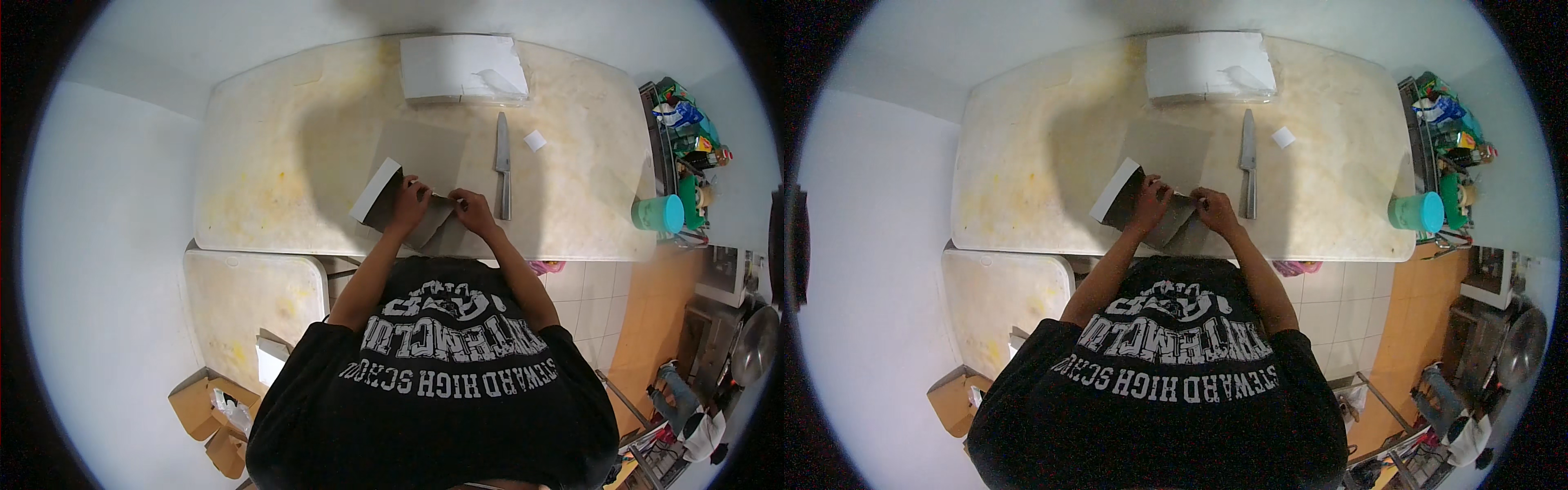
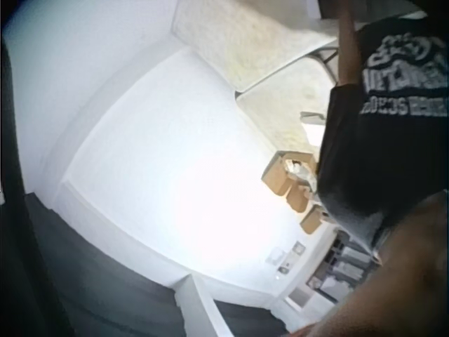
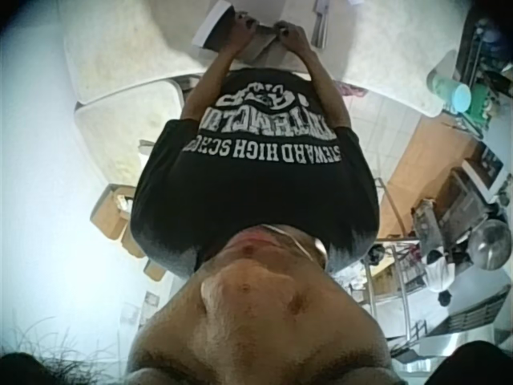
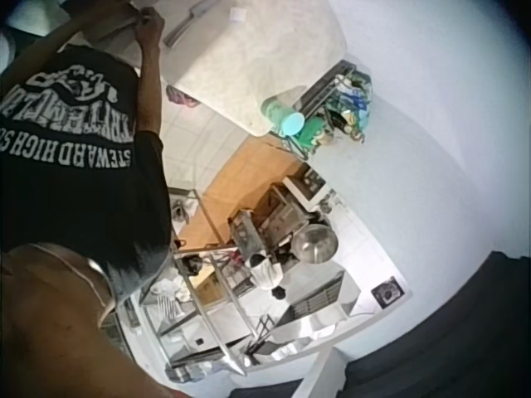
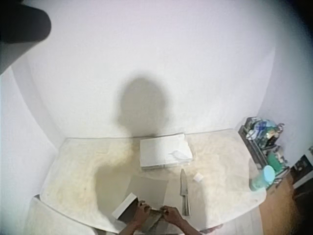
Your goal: The person folds a cardboard sheet into a box by hand. They fold the sides upward, tuck in the perforated tabs, and secure the edges until the box is fully formed.
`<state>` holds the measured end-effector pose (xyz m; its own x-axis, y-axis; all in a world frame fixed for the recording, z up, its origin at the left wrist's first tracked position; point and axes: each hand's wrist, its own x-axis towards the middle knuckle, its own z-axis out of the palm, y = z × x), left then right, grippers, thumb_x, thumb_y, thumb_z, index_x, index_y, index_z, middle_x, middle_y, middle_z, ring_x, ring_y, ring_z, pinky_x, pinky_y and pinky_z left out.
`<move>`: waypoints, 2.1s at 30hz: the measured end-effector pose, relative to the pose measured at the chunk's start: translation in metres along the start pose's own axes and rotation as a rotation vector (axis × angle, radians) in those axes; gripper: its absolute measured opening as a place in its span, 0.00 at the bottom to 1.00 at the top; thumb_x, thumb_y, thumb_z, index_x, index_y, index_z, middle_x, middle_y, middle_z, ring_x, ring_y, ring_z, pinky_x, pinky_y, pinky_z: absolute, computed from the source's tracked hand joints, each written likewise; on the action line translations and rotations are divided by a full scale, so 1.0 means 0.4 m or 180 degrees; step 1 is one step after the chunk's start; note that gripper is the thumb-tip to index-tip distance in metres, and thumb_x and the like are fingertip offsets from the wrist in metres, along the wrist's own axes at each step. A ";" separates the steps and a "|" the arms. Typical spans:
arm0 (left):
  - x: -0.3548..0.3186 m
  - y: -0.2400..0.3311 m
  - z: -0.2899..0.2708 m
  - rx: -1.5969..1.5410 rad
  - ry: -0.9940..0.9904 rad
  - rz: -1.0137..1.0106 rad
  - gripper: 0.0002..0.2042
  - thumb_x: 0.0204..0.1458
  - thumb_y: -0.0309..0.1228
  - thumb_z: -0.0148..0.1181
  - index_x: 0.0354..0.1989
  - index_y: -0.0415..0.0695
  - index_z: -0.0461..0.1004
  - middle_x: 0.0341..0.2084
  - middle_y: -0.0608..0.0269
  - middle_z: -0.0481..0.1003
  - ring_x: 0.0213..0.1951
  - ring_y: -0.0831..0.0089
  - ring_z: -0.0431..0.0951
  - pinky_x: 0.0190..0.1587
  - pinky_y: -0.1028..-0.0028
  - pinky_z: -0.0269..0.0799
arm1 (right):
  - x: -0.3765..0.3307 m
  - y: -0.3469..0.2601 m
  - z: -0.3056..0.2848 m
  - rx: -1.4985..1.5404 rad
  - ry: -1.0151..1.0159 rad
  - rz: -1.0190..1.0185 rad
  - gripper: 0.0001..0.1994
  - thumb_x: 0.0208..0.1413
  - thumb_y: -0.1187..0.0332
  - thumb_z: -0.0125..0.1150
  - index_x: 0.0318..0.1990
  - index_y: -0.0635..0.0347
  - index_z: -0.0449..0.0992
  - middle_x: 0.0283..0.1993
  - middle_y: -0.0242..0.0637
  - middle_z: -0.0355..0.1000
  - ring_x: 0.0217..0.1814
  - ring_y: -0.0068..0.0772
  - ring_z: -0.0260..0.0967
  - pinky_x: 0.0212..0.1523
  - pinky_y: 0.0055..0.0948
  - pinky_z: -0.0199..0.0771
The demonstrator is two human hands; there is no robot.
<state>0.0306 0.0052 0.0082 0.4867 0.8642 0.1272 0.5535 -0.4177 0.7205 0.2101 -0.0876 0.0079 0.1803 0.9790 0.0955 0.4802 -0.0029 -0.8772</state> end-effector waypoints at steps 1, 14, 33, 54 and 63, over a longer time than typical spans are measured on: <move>-0.001 0.005 -0.001 0.0000 -0.0004 -0.0011 0.08 0.52 0.33 0.61 0.35 0.42 0.78 0.48 0.51 0.70 0.49 0.54 0.73 0.49 0.60 0.70 | 0.000 -0.006 -0.001 0.0004 -0.0091 -0.0007 0.07 0.49 0.80 0.54 0.36 0.65 0.75 0.37 0.48 0.76 0.38 0.47 0.77 0.38 0.38 0.76; 0.051 -0.020 0.024 -0.0208 -0.0789 0.0688 0.09 0.43 0.18 0.55 0.31 0.40 0.80 0.31 0.50 0.75 0.39 0.53 0.77 0.43 0.64 0.73 | -0.002 -0.001 0.013 -0.0350 0.0027 -0.0304 0.05 0.49 0.77 0.58 0.35 0.63 0.76 0.33 0.46 0.77 0.33 0.45 0.76 0.35 0.36 0.76; 0.051 -0.019 -0.007 -0.0311 -0.0831 0.0665 0.08 0.46 0.20 0.56 0.33 0.41 0.79 0.31 0.51 0.75 0.38 0.53 0.77 0.41 0.62 0.73 | 0.003 0.019 0.008 -0.0170 -0.0047 0.0284 0.06 0.52 0.72 0.61 0.37 0.64 0.75 0.33 0.44 0.77 0.35 0.40 0.77 0.37 0.33 0.75; 0.220 0.103 -0.019 0.1602 -0.1405 -0.0007 0.08 0.49 0.27 0.55 0.35 0.43 0.79 0.35 0.48 0.78 0.40 0.50 0.79 0.42 0.55 0.75 | 0.191 -0.052 -0.025 -0.2520 0.0443 -0.1143 0.04 0.47 0.71 0.57 0.29 0.50 0.77 0.33 0.26 0.71 0.39 0.32 0.70 0.33 0.34 0.75; 0.230 -0.025 -0.028 0.0741 -0.0958 -0.1182 0.10 0.43 0.34 0.64 0.25 0.39 0.80 0.26 0.46 0.79 0.31 0.51 0.81 0.36 0.59 0.77 | 0.210 -0.115 0.075 -0.1844 0.0031 0.0550 0.11 0.54 0.58 0.56 0.34 0.53 0.78 0.32 0.39 0.77 0.36 0.41 0.77 0.36 0.40 0.76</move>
<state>0.0622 0.0919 0.0202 0.3829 0.8615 -0.3336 0.8442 -0.1797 0.5050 0.1775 0.0009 0.0423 0.3040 0.9525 -0.0189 0.8322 -0.2751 -0.4815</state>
